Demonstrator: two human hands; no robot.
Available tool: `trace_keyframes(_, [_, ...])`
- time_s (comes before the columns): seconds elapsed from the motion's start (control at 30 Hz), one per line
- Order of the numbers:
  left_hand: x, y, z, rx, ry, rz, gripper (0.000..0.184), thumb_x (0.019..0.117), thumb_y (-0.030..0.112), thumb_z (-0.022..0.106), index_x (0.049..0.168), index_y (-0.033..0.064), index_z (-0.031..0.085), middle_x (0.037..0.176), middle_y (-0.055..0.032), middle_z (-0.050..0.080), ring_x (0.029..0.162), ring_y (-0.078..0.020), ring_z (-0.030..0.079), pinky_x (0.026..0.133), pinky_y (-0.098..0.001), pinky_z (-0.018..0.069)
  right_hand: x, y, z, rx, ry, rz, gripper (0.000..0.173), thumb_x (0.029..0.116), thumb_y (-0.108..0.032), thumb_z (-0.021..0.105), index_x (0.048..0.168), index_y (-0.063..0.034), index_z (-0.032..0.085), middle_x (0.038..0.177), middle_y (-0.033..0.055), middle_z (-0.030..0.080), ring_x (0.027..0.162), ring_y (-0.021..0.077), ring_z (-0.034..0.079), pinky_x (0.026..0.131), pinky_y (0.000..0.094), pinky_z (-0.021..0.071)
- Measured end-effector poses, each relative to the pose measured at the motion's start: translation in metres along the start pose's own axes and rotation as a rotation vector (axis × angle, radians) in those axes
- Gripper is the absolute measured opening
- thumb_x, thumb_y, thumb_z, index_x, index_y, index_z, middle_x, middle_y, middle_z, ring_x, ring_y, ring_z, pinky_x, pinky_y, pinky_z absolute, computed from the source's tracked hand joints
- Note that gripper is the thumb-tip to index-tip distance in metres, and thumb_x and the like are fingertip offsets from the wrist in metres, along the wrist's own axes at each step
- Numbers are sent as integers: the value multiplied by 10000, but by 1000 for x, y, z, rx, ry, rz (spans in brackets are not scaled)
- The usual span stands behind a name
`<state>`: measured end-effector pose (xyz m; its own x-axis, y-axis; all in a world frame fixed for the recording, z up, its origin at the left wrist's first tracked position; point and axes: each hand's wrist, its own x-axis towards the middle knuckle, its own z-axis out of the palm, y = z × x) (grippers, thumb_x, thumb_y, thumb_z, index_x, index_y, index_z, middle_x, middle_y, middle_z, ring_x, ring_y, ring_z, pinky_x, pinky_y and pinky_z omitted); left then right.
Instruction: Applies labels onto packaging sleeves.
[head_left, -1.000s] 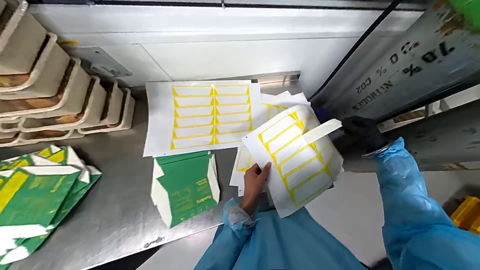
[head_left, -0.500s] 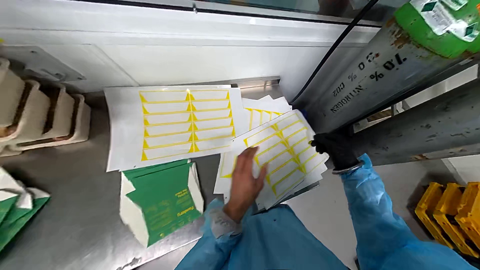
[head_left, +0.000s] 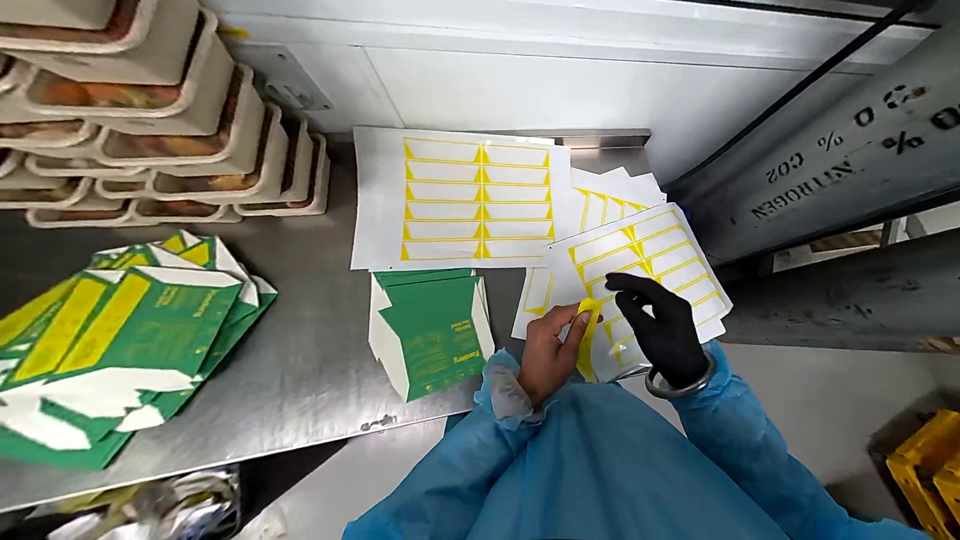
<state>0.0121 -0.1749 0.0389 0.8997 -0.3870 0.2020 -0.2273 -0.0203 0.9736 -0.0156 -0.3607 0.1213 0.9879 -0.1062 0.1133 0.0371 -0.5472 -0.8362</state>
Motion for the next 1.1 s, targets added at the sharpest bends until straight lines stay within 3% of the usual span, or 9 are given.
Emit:
trace_keyframes(0.1, [-3,1,-18,40,0,47,226,1049,162,554,1159,81,734,1084,-5,739,1030,-110,694,933,-347,596,9,-6,8,-356,-59,-211,484,921,-343,740,1378,-206,660,1346,-24,663,1217,161,610,997,411,539])
trace_keyframes(0.27, [-5,2,-34,54,-40,107,219,1041,172,561,1108,82,749,1067,-9,742,1037,-127,685,936,-356,584,19,-10,18,-358,-124,-366,140,940,-322,732,998,-211,796,1096,-68,746,1090,132,653,903,376,544])
trace_keyframes(0.37, [-6,8,-46,-113,-116,8,251,997,111,638,1232,61,710,1128,-38,736,1019,-127,700,920,-358,600,18,-21,26,-374,-69,-396,99,932,-268,738,950,-193,800,1041,-53,757,1016,127,673,858,353,561])
trace_keyframes(0.47, [-5,8,-59,-470,-291,-246,680,955,27,683,1564,63,383,1277,-112,689,1086,-235,708,948,-421,606,14,-34,29,-415,17,-336,113,933,-242,729,957,-145,783,1049,0,752,1005,140,696,846,355,589])
trace_keyframes(0.53, [-7,-1,-66,-567,-260,-325,840,932,54,711,1618,102,228,1335,-148,653,1134,-289,693,952,-457,604,14,-41,25,-369,92,-270,125,929,-198,731,971,-82,756,1040,52,740,959,143,711,815,343,617])
trace_keyframes(0.63, [-14,-12,-80,-562,-79,-303,892,893,148,787,1618,145,268,1505,-129,496,1269,-296,603,989,-477,588,17,-44,23,-259,176,-130,124,916,-167,748,984,-68,718,969,39,723,839,115,711,733,322,634])
trace_keyframes(0.73, [-13,-13,-88,-549,72,-218,810,894,273,797,1563,104,372,1502,-125,502,1339,-294,547,1033,-462,560,17,-49,28,-123,204,-20,90,913,-135,762,974,-88,715,866,-6,728,718,85,705,641,279,630])
trace_keyframes(0.93, [-12,-4,-93,-434,223,-278,672,894,182,801,1485,127,485,1249,-92,635,1171,-224,631,952,-396,590,13,-54,44,-10,226,37,97,921,-115,755,1009,-90,722,845,11,747,663,123,713,598,306,637])
trace_keyframes(1.1, [-17,-17,-101,-459,370,-236,554,913,62,745,1414,47,508,1054,-111,686,966,-226,686,848,-388,613,15,-59,58,41,244,35,88,905,-87,761,979,-64,718,823,17,743,663,124,711,600,299,636])
